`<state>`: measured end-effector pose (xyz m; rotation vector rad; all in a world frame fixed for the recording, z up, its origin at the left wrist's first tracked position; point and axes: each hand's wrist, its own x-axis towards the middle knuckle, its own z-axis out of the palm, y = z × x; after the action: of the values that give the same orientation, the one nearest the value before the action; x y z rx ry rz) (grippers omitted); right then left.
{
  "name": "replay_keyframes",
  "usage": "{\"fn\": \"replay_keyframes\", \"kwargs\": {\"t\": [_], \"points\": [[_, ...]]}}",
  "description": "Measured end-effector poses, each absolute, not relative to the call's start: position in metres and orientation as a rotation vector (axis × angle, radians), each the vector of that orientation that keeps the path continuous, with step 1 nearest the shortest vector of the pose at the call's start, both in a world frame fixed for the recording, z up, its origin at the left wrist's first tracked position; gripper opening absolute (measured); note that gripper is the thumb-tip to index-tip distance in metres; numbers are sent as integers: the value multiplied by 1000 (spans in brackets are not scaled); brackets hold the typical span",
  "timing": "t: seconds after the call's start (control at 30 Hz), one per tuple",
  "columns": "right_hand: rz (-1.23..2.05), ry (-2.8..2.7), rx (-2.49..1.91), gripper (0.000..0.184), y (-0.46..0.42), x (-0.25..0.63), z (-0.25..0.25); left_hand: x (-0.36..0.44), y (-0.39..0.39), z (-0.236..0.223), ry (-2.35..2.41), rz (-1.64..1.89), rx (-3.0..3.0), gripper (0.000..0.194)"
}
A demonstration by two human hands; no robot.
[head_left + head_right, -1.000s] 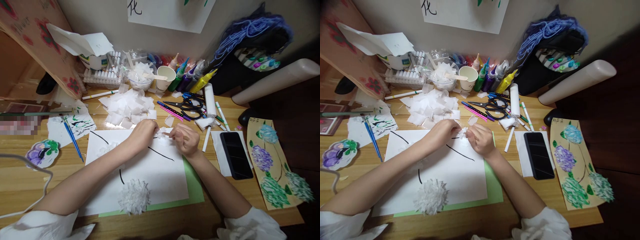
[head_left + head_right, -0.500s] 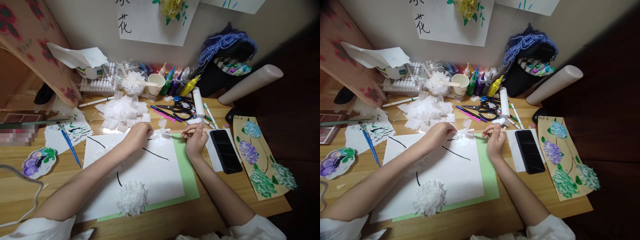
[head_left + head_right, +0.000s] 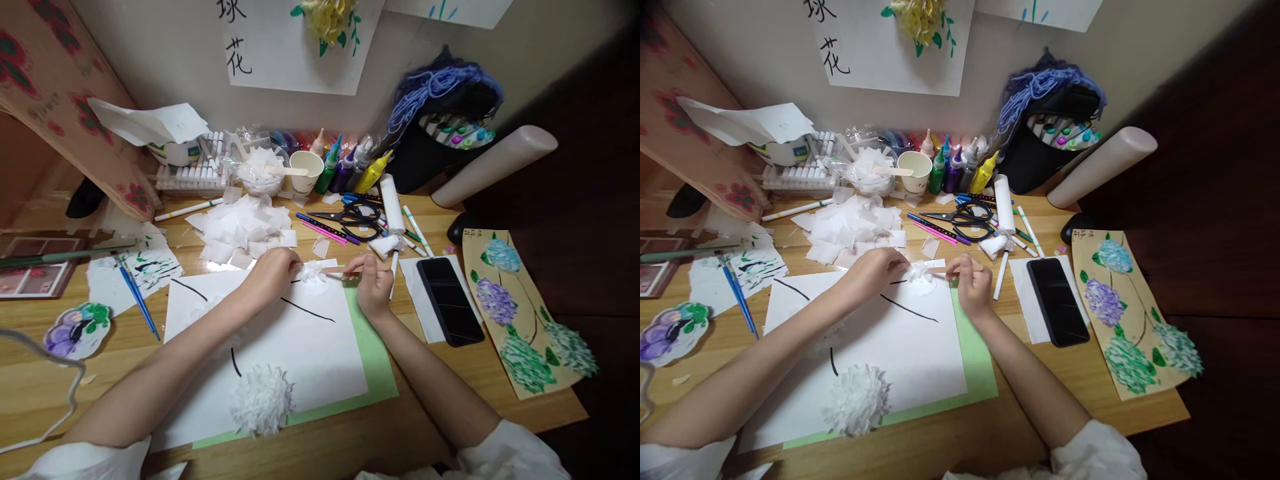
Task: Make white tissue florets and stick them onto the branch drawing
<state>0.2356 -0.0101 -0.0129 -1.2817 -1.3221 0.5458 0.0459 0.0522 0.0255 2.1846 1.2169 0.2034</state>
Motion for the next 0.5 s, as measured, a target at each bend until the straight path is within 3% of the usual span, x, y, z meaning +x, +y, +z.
{"fn": "replay_keyframes", "kwargs": {"t": [0.2,0.5], "points": [[162,-1952,-875,35,-15,231,-3,48,51,26,1256,184,2188,27],[172,-1599,-1096,41,-22,234,-7,47,51,24,1250,220,2177,25]]}}
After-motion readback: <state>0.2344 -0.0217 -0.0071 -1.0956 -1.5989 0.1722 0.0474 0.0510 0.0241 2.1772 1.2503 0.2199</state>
